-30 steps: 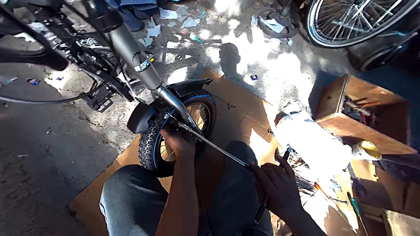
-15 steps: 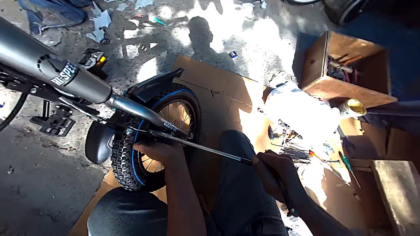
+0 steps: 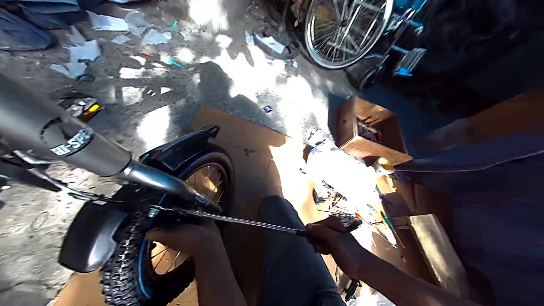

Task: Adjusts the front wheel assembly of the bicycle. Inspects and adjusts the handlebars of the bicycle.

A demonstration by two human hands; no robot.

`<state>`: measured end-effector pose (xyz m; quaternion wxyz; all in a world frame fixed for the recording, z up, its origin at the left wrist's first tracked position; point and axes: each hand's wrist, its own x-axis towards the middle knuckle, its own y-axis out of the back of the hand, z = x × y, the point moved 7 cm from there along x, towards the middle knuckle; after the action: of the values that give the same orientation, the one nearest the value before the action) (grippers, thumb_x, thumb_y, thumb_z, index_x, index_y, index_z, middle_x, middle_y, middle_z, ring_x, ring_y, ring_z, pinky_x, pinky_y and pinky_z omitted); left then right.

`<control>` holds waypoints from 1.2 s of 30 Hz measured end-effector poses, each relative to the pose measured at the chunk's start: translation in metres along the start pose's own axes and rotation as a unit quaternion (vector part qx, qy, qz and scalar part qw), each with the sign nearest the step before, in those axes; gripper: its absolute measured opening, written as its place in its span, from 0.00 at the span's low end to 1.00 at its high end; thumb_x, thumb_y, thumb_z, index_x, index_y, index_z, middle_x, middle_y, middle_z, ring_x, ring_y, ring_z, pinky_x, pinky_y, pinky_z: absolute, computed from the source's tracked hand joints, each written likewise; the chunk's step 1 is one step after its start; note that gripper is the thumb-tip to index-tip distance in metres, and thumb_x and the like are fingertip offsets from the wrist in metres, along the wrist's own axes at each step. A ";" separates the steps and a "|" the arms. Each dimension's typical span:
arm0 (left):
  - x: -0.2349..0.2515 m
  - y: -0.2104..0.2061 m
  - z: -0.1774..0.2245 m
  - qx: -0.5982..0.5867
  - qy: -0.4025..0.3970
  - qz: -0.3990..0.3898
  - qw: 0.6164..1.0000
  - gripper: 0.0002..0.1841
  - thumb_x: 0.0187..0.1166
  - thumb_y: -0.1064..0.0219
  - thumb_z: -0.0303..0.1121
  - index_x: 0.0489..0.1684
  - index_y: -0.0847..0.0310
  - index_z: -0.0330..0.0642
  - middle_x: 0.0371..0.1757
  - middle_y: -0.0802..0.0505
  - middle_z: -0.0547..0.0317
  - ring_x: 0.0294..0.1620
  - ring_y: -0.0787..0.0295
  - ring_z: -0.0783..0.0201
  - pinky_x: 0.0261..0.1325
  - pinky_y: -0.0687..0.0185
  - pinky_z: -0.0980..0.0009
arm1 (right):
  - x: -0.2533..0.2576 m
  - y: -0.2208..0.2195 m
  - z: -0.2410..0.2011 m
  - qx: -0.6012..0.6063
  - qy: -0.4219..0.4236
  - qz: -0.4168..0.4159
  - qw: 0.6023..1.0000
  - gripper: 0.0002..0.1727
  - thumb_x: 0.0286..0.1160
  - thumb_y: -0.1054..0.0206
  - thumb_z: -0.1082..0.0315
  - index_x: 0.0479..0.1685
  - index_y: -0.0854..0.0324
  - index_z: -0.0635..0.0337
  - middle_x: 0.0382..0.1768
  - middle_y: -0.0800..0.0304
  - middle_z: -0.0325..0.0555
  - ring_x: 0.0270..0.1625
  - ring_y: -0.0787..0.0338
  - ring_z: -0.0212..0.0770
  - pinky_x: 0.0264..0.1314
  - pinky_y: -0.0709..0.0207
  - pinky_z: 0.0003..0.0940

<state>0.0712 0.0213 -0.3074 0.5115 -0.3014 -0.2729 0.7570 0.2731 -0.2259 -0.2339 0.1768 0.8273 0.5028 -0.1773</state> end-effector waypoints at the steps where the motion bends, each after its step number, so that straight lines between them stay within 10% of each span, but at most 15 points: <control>1: -0.004 0.007 0.001 0.006 0.005 -0.003 1.000 0.35 0.91 0.80 0.57 0.77 0.37 0.46 0.65 0.16 0.56 0.67 0.18 0.62 0.71 0.20 0.53 | -0.004 -0.002 0.005 0.000 -0.024 -0.008 1.000 0.22 0.82 0.47 0.61 0.14 0.21 0.48 0.14 0.27 0.25 0.18 0.31 0.21 0.21 0.38 0.21; 11: -0.010 0.013 0.019 0.063 0.088 -0.044 0.993 0.24 0.91 0.71 0.51 0.55 0.31 0.49 0.39 0.14 0.64 0.40 0.13 0.67 0.43 0.13 0.62 | -0.007 -0.013 0.012 -0.009 0.038 -0.030 0.999 0.22 0.85 0.44 0.55 0.22 0.16 0.52 0.18 0.22 0.29 0.18 0.30 0.25 0.22 0.37 0.24; 14: -0.008 0.030 0.020 0.154 0.126 -0.076 0.977 0.22 0.91 0.68 0.44 0.66 0.34 0.42 0.52 0.14 0.56 0.50 0.13 0.62 0.53 0.13 0.58 | -0.011 -0.015 0.013 -0.032 0.076 -0.053 0.995 0.21 0.87 0.44 0.57 0.25 0.15 0.54 0.19 0.21 0.30 0.20 0.29 0.25 0.23 0.36 0.24; 17: -0.022 0.035 0.060 0.423 0.100 -0.170 0.884 0.25 0.89 0.53 0.33 0.80 0.33 0.29 0.73 0.18 0.39 0.69 0.16 0.50 0.68 0.17 0.50 | -0.008 -0.012 0.009 -0.047 0.105 -0.061 0.991 0.20 0.87 0.43 0.60 0.27 0.14 0.57 0.19 0.22 0.31 0.20 0.29 0.26 0.25 0.35 0.26; 21: -0.033 0.037 0.161 0.671 -0.140 -0.124 0.717 0.20 0.74 0.30 0.46 0.51 0.10 0.38 0.41 0.04 0.47 0.42 0.06 0.49 0.46 0.13 0.40 | -0.004 -0.007 0.005 -0.026 0.125 -0.083 0.988 0.19 0.88 0.44 0.62 0.29 0.14 0.57 0.19 0.22 0.30 0.19 0.29 0.25 0.23 0.34 0.25; 24: 0.006 0.066 0.169 0.737 -0.066 -0.160 0.653 0.45 0.59 0.22 0.60 0.76 0.25 0.40 0.66 0.13 0.40 0.68 0.16 0.41 0.70 0.22 0.36 | 0.004 -0.004 0.009 -0.001 0.108 -0.101 0.989 0.19 0.88 0.46 0.63 0.28 0.15 0.55 0.19 0.21 0.29 0.19 0.27 0.25 0.23 0.31 0.24; 28: 0.023 0.086 0.141 0.764 0.088 -0.199 0.607 0.45 0.68 0.34 0.71 0.78 0.28 0.47 0.59 0.08 0.47 0.63 0.11 0.47 0.67 0.20 0.38 | 0.010 0.000 0.021 0.001 0.097 -0.115 0.989 0.18 0.87 0.46 0.63 0.29 0.15 0.54 0.20 0.19 0.31 0.22 0.25 0.27 0.26 0.27 0.27; 36: -0.006 0.046 0.133 0.840 0.060 -0.131 0.524 0.44 0.70 0.44 0.78 0.70 0.22 0.48 0.52 0.06 0.47 0.57 0.08 0.44 0.58 0.17 0.40 | 0.054 0.043 0.005 -0.038 0.126 -0.056 0.990 0.17 0.84 0.41 0.61 0.34 0.08 0.58 0.18 0.18 0.33 0.18 0.25 0.28 0.26 0.25 0.28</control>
<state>-0.0529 -0.0138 -0.2507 0.6365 0.2619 0.4838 0.5406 0.3349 -0.2049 -0.2585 0.1333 0.8060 0.5734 -0.0624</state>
